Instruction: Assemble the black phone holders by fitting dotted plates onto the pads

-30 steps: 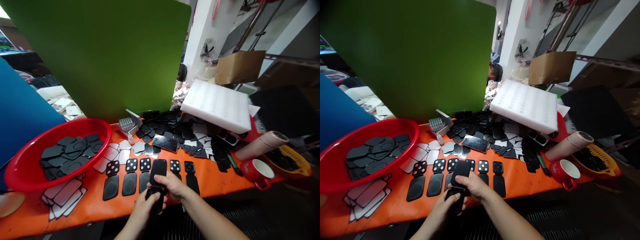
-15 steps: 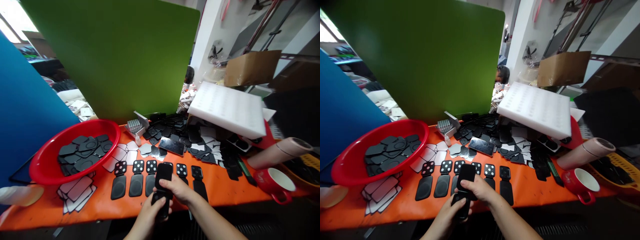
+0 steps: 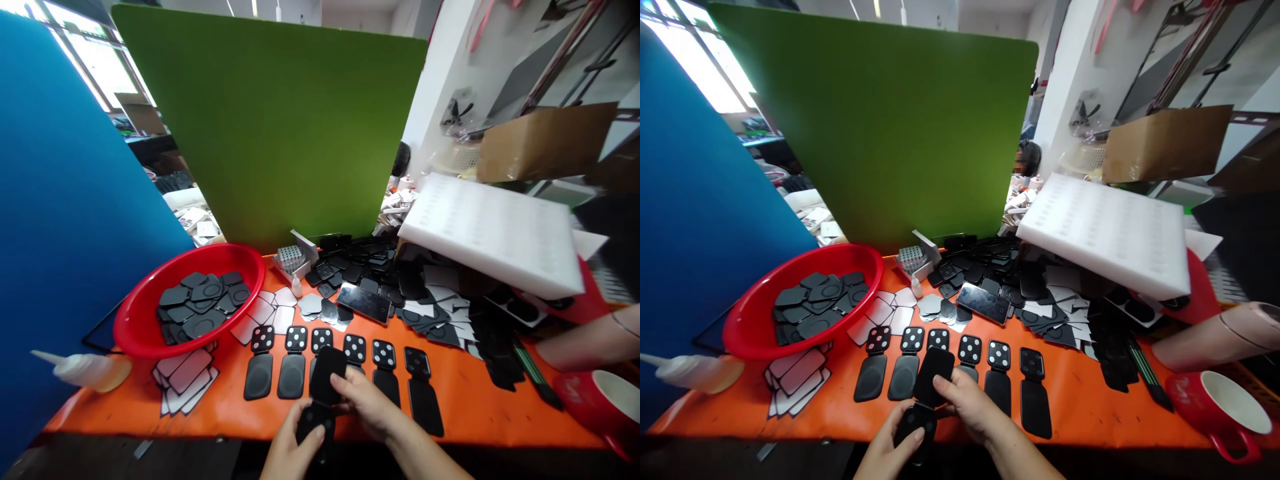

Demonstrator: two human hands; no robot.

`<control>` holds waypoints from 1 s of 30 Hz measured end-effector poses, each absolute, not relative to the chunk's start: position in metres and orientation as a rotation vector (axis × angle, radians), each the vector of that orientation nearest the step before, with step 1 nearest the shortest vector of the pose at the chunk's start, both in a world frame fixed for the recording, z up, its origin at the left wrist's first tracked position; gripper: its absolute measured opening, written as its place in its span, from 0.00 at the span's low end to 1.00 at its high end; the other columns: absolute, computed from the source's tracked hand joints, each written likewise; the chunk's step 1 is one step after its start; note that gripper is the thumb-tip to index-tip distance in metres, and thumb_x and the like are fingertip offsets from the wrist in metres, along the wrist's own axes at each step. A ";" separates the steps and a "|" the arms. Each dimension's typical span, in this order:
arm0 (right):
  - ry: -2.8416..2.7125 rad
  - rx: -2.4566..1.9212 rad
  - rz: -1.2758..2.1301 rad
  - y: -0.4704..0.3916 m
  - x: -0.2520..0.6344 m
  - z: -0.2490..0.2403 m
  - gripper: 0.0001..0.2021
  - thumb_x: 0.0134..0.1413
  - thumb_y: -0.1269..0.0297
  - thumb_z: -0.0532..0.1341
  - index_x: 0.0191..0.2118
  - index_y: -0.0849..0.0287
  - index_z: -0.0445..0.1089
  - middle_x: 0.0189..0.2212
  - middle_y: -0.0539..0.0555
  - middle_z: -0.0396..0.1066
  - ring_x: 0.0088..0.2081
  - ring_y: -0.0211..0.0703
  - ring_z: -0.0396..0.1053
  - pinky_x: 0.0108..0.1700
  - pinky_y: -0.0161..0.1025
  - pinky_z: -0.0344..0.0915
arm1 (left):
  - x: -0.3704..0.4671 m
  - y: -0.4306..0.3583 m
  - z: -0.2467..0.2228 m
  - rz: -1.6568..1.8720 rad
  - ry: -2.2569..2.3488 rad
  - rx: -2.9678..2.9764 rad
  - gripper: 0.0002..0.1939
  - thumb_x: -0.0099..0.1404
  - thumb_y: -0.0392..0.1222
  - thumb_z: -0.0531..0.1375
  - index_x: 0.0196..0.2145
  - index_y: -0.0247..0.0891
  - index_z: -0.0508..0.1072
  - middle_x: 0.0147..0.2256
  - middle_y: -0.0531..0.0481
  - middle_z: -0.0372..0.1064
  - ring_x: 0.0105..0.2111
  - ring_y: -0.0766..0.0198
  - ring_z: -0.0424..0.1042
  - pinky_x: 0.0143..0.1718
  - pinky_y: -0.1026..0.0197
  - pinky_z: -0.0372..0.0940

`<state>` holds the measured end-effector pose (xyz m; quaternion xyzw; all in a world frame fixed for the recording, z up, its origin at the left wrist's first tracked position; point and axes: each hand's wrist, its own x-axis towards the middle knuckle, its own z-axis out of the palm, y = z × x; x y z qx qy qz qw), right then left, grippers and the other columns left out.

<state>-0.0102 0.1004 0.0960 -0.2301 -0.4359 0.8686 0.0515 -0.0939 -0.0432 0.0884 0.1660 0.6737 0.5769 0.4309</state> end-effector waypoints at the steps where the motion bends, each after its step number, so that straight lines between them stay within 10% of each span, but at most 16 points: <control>1: -1.305 -0.727 2.629 0.100 -0.011 0.096 0.15 0.49 0.54 0.58 0.36 0.63 0.66 0.28 0.54 0.69 0.31 0.39 0.68 0.32 0.35 0.62 | -0.095 -0.043 0.086 1.433 1.639 0.415 0.18 0.49 0.43 0.62 0.39 0.37 0.68 0.40 0.44 0.69 0.44 0.52 0.64 0.46 0.57 0.58; 10: -1.185 -0.873 2.521 0.105 0.000 0.094 0.16 0.49 0.55 0.58 0.40 0.62 0.66 0.31 0.55 0.70 0.31 0.40 0.68 0.34 0.36 0.61 | -0.088 -0.015 0.082 1.387 1.438 0.444 0.18 0.50 0.50 0.61 0.37 0.37 0.71 0.36 0.47 0.70 0.42 0.54 0.64 0.45 0.58 0.56; 16: -0.881 -0.635 2.658 0.111 0.012 0.110 0.26 0.51 0.44 0.48 0.46 0.59 0.63 0.39 0.58 0.67 0.38 0.43 0.66 0.38 0.39 0.60 | -0.086 -0.004 0.087 1.361 1.106 0.309 0.17 0.49 0.49 0.63 0.33 0.35 0.72 0.24 0.53 0.67 0.24 0.68 0.64 0.26 0.67 0.56; 20: -0.945 -0.634 2.598 0.113 0.009 0.109 0.23 0.46 0.50 0.59 0.47 0.54 0.59 0.34 0.53 0.67 0.29 0.38 0.66 0.29 0.35 0.61 | -0.086 -0.007 0.086 1.271 0.803 0.139 0.21 0.50 0.49 0.62 0.40 0.37 0.71 0.21 0.52 0.68 0.16 0.72 0.61 0.19 0.69 0.52; 25: -1.291 -0.907 2.214 0.123 -0.003 0.093 0.14 0.48 0.56 0.59 0.37 0.59 0.62 0.24 0.48 0.64 0.20 0.29 0.59 0.21 0.27 0.54 | -0.089 -0.014 0.105 1.263 0.730 -0.030 0.28 0.56 0.59 0.50 0.39 0.31 0.72 0.40 0.39 0.70 0.35 0.56 0.70 0.33 0.60 0.62; 30: -1.573 -1.035 2.019 0.130 -0.008 0.086 0.18 0.49 0.51 0.56 0.41 0.59 0.60 0.19 0.45 0.61 0.15 0.28 0.54 0.15 0.27 0.49 | -0.091 -0.016 0.120 1.226 0.888 0.016 0.17 0.54 0.40 0.60 0.42 0.33 0.68 0.44 0.39 0.69 0.39 0.54 0.70 0.40 0.54 0.61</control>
